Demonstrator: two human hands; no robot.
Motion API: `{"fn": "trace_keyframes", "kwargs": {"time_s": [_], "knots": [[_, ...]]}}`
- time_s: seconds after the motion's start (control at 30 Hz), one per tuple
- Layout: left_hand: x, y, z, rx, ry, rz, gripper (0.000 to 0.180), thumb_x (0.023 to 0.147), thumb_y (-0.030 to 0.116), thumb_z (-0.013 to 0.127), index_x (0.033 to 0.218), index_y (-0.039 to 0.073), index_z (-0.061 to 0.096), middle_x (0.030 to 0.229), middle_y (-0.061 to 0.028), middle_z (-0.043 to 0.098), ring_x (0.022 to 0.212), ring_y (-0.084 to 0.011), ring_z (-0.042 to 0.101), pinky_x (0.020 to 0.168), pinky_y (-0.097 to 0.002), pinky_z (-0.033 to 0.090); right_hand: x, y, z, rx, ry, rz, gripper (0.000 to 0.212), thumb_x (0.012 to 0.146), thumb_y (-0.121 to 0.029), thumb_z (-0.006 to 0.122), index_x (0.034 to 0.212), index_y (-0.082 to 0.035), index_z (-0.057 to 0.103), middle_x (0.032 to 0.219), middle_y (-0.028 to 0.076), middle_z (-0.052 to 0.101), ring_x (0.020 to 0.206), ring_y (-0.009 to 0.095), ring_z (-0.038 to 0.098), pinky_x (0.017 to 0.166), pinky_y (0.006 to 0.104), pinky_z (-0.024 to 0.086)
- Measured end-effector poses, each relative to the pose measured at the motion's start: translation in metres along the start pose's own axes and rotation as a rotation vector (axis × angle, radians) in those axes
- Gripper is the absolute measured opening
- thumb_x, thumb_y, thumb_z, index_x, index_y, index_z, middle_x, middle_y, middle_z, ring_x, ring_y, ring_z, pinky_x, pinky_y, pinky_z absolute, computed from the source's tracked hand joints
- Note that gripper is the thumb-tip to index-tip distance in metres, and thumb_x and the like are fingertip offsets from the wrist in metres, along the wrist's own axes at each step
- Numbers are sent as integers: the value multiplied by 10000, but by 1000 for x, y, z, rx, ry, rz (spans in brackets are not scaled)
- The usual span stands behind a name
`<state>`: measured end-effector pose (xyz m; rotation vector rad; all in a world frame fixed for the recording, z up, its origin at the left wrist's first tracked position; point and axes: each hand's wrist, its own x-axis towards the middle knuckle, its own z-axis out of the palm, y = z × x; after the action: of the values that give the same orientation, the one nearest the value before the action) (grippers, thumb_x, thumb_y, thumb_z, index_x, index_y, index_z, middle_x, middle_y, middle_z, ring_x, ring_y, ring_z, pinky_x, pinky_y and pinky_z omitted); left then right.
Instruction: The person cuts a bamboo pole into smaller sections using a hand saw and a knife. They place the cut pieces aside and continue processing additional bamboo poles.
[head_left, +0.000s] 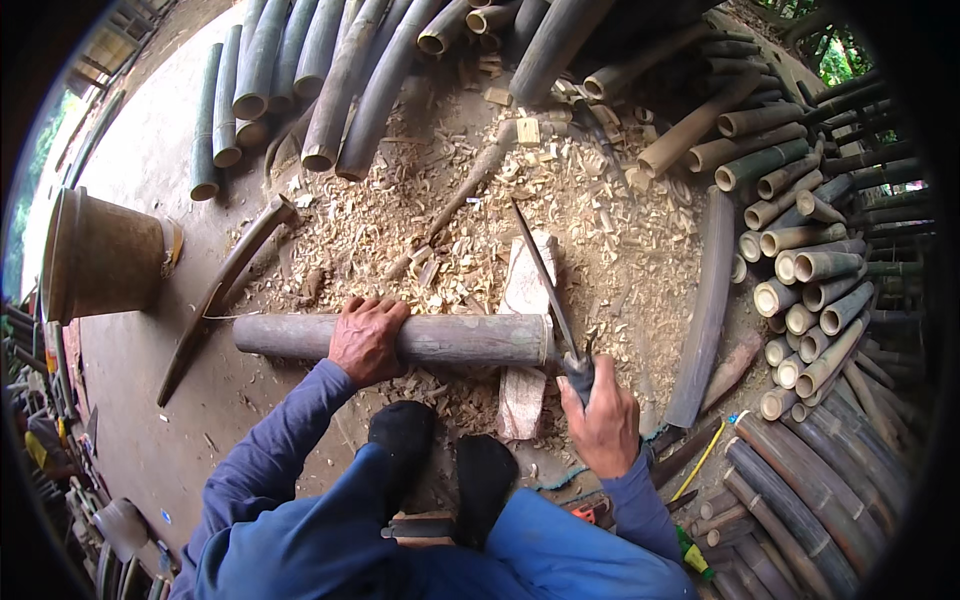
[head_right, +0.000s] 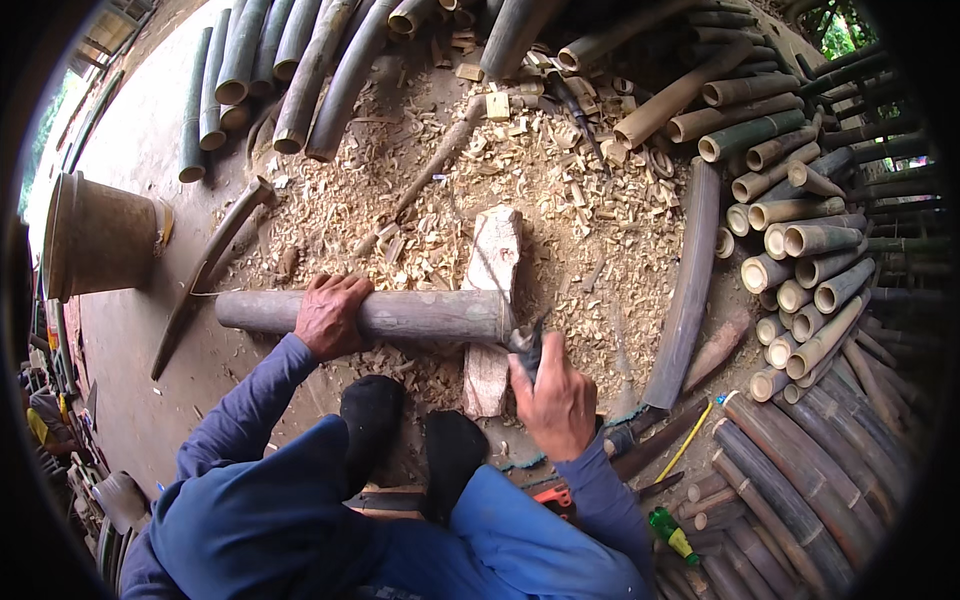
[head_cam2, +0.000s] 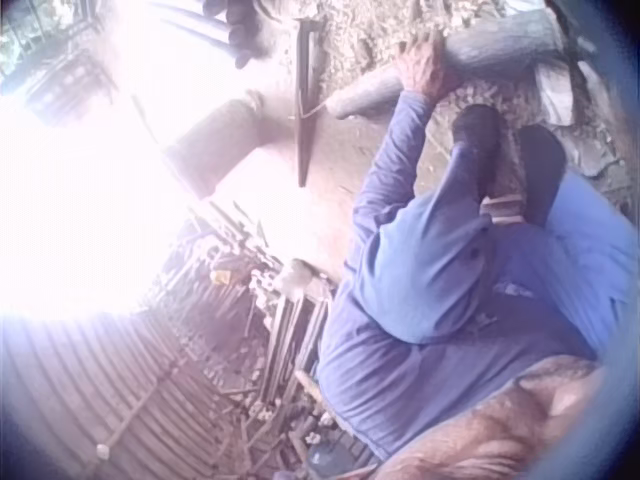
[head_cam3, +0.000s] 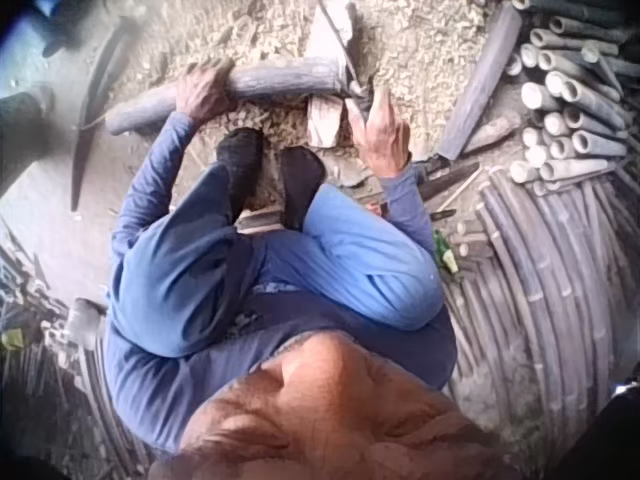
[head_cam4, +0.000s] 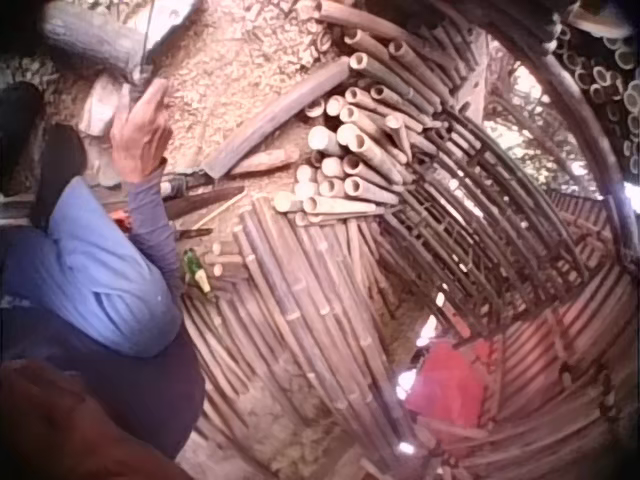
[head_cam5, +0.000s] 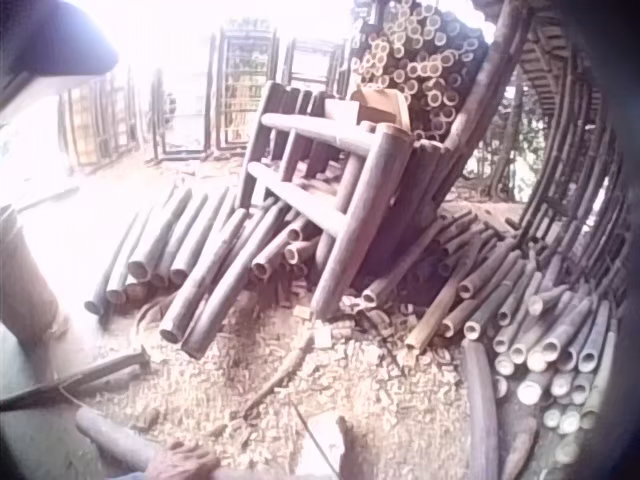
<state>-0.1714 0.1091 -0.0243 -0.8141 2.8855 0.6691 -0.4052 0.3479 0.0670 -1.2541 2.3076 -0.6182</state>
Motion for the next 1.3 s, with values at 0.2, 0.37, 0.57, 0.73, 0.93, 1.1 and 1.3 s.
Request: {"fn": "trace_keyframes", "kwargs": {"time_s": [0.2,0.37,0.57,0.73,0.93,1.1,1.3], "knots": [[3,6,2,19,8,0,534,600,299,830,1020,83,583,997,-109,650,1039,-322,633,949,-467,432,-2,50,44,-257,-70,144,262,957,-149,643,1109,4,494,714,184,663,654,371,712,548,433,581],[-2,2,4,41,48,-9,567,606,299,839,1073,97,588,1042,-107,641,1068,-315,622,984,-469,414,-6,26,13,-94,-21,51,275,975,-208,632,1117,-24,485,773,228,664,682,438,694,597,479,562],[-8,9,11,67,132,-6,611,636,296,840,1154,97,586,1106,-105,631,1128,-305,594,1015,-473,401,-11,34,33,40,86,38,288,952,-174,662,1153,-18,528,767,187,674,657,316,720,601,412,587],[-11,3,18,83,105,-33,647,639,309,843,1189,91,584,1182,-109,632,1158,-311,586,1040,-475,399,-16,37,20,-116,-78,123,333,970,-212,644,1187,-8,495,813,241,674,737,472,688,623,507,553],[-11,5,16,79,157,-10,652,634,310,850,1190,95,584,1163,-104,635,1140,-306,592,1031,-477,403,-14,33,38,64,214,-165,315,957,-187,677,1146,-13,495,822,231,684,633,386,701,544,455,549],[-15,6,13,84,122,-22,646,633,319,850,1179,97,584,1160,-97,634,1144,-299,593,1022,-472,401,-6,17,20,-117,-50,67,328,927,-148,689,1147,-23,480,837,261,672,702,427,698,614,470,568],[-9,6,17,88,177,4,635,640,319,844,1174,94,584,1149,-100,638,1136,-298,596,1020,-466,405,-12,23,28,131,253,-188,337,933,-158,668,1177,-13,486,769,207,679,653,363,714,589,463,571]]}}
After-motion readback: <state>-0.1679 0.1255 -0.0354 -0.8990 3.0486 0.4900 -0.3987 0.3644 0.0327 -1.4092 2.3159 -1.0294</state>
